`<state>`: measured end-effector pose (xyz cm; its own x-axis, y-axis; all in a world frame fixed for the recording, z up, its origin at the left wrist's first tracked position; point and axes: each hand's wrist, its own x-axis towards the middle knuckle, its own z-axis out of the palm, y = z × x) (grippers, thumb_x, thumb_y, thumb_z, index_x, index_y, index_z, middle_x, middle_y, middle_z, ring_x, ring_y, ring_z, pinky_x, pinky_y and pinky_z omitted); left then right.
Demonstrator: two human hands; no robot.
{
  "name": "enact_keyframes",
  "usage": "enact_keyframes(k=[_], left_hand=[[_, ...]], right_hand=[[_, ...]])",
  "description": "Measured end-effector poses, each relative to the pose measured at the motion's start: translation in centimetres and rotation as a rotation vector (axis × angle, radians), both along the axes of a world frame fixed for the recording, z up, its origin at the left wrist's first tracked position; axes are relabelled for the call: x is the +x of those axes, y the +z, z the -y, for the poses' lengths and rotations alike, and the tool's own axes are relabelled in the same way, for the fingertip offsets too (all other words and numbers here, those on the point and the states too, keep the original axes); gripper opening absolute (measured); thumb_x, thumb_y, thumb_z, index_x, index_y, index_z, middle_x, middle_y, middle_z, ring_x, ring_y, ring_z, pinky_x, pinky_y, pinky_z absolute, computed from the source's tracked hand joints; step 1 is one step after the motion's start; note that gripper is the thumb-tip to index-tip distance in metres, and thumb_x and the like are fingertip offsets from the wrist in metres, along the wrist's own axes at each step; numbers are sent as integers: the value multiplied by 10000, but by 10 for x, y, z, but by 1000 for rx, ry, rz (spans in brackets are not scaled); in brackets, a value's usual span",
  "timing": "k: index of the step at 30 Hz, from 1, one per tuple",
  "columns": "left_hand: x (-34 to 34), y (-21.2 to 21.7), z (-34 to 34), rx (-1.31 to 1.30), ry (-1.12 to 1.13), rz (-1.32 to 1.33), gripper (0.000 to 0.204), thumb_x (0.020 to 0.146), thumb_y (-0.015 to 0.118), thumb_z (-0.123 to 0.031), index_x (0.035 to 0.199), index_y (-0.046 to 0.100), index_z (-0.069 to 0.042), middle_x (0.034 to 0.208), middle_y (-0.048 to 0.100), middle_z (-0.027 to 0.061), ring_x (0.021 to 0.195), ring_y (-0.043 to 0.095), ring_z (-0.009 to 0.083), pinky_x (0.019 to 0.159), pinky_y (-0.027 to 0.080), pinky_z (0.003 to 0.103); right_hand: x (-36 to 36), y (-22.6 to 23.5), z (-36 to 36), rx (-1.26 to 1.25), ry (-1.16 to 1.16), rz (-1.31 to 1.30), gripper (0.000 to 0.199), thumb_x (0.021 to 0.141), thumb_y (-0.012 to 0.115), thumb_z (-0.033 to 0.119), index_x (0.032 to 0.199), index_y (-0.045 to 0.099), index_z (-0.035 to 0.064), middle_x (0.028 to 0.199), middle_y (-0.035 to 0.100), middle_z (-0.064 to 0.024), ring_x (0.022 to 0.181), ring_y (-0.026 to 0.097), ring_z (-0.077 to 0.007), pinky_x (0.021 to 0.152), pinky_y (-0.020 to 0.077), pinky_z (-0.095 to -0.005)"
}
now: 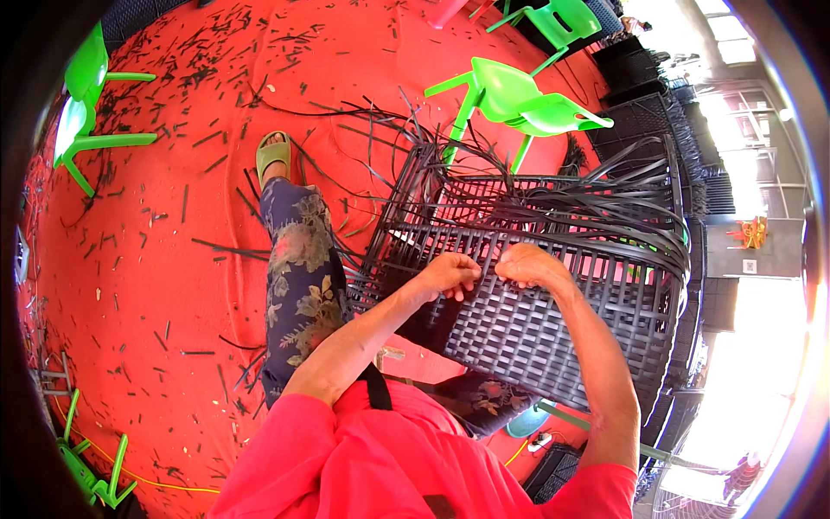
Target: The person weaves black plastic straps into a basket frame by hand, pulling the straps through the vertical ribs and tucking the ends into the weave.
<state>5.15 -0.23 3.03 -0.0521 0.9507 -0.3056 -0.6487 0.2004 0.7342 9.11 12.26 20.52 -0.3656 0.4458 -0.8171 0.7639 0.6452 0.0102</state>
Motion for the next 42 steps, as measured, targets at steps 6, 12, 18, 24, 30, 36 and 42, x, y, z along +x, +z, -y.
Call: enact_keyframes(k=[6, 12, 18, 24, 30, 36, 42], left_hand=[[16, 14, -2, 44, 233, -790, 245, 782, 702, -216, 853, 627, 6, 633, 625, 72, 482, 597, 156, 427, 452, 302], [14, 13, -3, -114, 201, -347, 206, 748, 692, -192, 806, 631, -3, 630, 595, 57, 472, 558, 133, 441, 439, 291], [15, -1, -3, 9, 144, -118, 199, 806, 672, -155, 957, 601, -47, 674, 552, 24, 456, 493, 97, 400, 352, 258], [11, -4, -1, 101, 127, -351, 425, 905, 572, -147, 1324, 508, -117, 687, 547, 29, 472, 510, 119, 432, 462, 267], [-7, -5, -5, 118, 52, -582, 229, 867, 625, -233, 970, 652, -30, 649, 573, 24, 489, 528, 112, 455, 450, 273], [-13, -38, 9, -63, 84, -173, 194, 868, 653, -251, 785, 634, -77, 641, 540, -21, 489, 492, 85, 433, 384, 231], [-13, -63, 13, -38, 77, -122, 199, 855, 671, -318, 807, 618, -133, 701, 565, -61, 596, 530, 60, 496, 344, 204]], right_hand=[[-1, -3, -1, 12, 14, 45, 230, 704, 590, 267, 705, 657, 47, 510, 561, -90, 420, 526, -185, 412, 413, -334], [-4, -4, -5, -46, 44, 97, 214, 724, 586, 248, 728, 671, 52, 523, 570, -99, 427, 532, -194, 418, 418, -340], [2, -18, -11, -37, 292, 64, 239, 733, 582, 255, 787, 700, 55, 602, 637, -117, 563, 636, -247, 562, 497, -403], [0, -35, -8, 175, 515, 140, 244, 752, 559, 248, 790, 712, 62, 650, 672, -102, 659, 678, -267, 655, 534, -411], [0, -23, 2, 173, 409, 114, 259, 782, 610, 288, 769, 708, 48, 618, 666, -96, 636, 683, -254, 675, 541, -404], [-2, -20, 6, 226, 363, -25, 215, 798, 603, 222, 737, 686, 34, 598, 652, -112, 532, 661, -233, 637, 540, -381], [7, -43, -3, -19, 210, -309, 153, 803, 578, 146, 733, 662, 40, 556, 593, -77, 455, 599, -169, 482, 495, -315]])
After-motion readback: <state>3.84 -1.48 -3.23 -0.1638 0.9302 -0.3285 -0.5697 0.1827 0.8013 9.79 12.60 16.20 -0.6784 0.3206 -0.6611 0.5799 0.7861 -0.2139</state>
